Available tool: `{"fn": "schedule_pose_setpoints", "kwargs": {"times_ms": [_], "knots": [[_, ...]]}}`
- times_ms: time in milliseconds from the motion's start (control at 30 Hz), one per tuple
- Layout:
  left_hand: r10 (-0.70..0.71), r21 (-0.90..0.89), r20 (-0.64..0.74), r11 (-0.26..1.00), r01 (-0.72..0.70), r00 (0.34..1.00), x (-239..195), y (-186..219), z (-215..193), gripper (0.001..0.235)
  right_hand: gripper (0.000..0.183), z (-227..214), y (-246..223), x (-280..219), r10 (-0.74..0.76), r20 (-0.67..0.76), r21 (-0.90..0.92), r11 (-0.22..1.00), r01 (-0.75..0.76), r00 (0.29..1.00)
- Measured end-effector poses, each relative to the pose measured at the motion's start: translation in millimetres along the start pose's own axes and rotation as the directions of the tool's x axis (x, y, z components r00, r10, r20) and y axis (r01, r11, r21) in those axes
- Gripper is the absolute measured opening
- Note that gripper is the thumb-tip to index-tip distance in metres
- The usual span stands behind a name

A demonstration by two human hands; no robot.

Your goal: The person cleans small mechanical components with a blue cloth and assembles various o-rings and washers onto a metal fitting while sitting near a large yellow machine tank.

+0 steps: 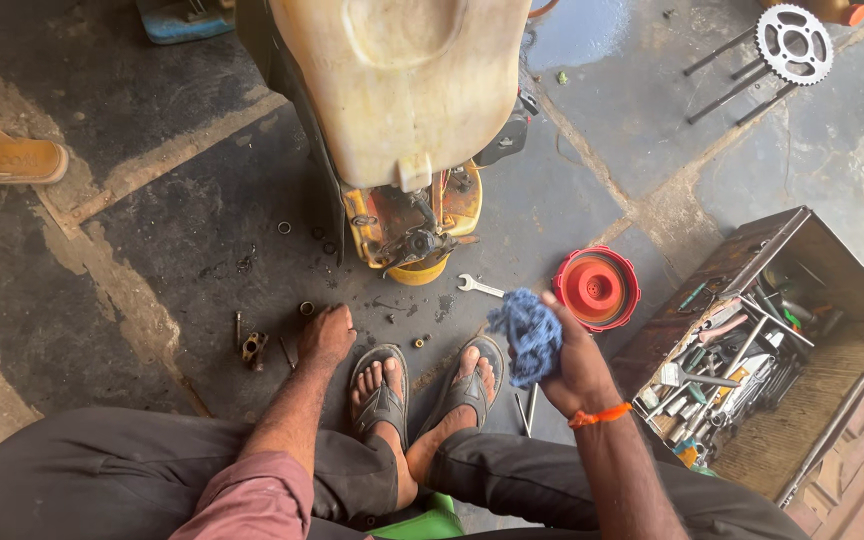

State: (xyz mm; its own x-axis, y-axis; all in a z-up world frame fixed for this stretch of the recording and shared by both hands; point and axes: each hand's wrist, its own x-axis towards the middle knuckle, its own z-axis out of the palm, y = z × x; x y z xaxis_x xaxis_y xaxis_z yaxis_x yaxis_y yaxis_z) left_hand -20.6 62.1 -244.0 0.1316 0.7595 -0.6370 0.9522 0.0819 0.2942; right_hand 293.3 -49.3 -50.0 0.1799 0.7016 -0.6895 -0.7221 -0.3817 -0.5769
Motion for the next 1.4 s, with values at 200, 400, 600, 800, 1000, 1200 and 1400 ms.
{"fn": "schedule_pose_setpoints", "kwargs": {"times_ms": [200,400,600,800,1000,1200,1400], "knots": [[0.119,-0.749,-0.025,0.656,-0.097,0.993,-4.7,35.7,8.2,0.022,0.041,-7.0,-7.3,9.7,-0.127,0.095,0.124,0.986,0.115,0.987],[0.390,-0.734,-0.138,0.577,-0.358,0.910,-95.0,113.2,-58.6,0.012,0.055,33.6,35.9,2.5,-0.171,0.150,-0.519,0.825,0.224,0.974],[0.432,-0.832,-0.150,0.431,-0.349,0.889,-154.0,128.3,-100.7,0.013,0.038,58.2,41.4,-19.4,-0.272,0.360,-0.434,0.798,0.419,0.892],[0.460,-0.764,0.074,0.596,-0.246,0.885,-179.9,145.5,-94.1,0.023,0.023,44.5,37.9,-24.8,-0.657,0.329,-0.831,0.140,0.538,0.679],[0.449,-0.809,-0.201,0.426,-0.406,0.871,-193.1,151.8,-99.1,0.034,0.039,-8.0,-4.0,10.0,-0.761,-0.049,-0.755,0.452,0.475,0.647],[0.401,-0.682,-0.292,0.549,-0.483,0.868,-186.5,156.4,-99.7,0.035,0.047,11.7,25.9,-28.4,-0.258,0.268,-0.672,0.640,0.372,0.928],[0.435,-0.945,-0.049,0.272,-0.183,0.899,-179.0,148.9,-69.8,0.041,0.016,30.6,55.6,-19.5,-0.276,0.273,-0.175,0.928,0.330,0.921]]}}
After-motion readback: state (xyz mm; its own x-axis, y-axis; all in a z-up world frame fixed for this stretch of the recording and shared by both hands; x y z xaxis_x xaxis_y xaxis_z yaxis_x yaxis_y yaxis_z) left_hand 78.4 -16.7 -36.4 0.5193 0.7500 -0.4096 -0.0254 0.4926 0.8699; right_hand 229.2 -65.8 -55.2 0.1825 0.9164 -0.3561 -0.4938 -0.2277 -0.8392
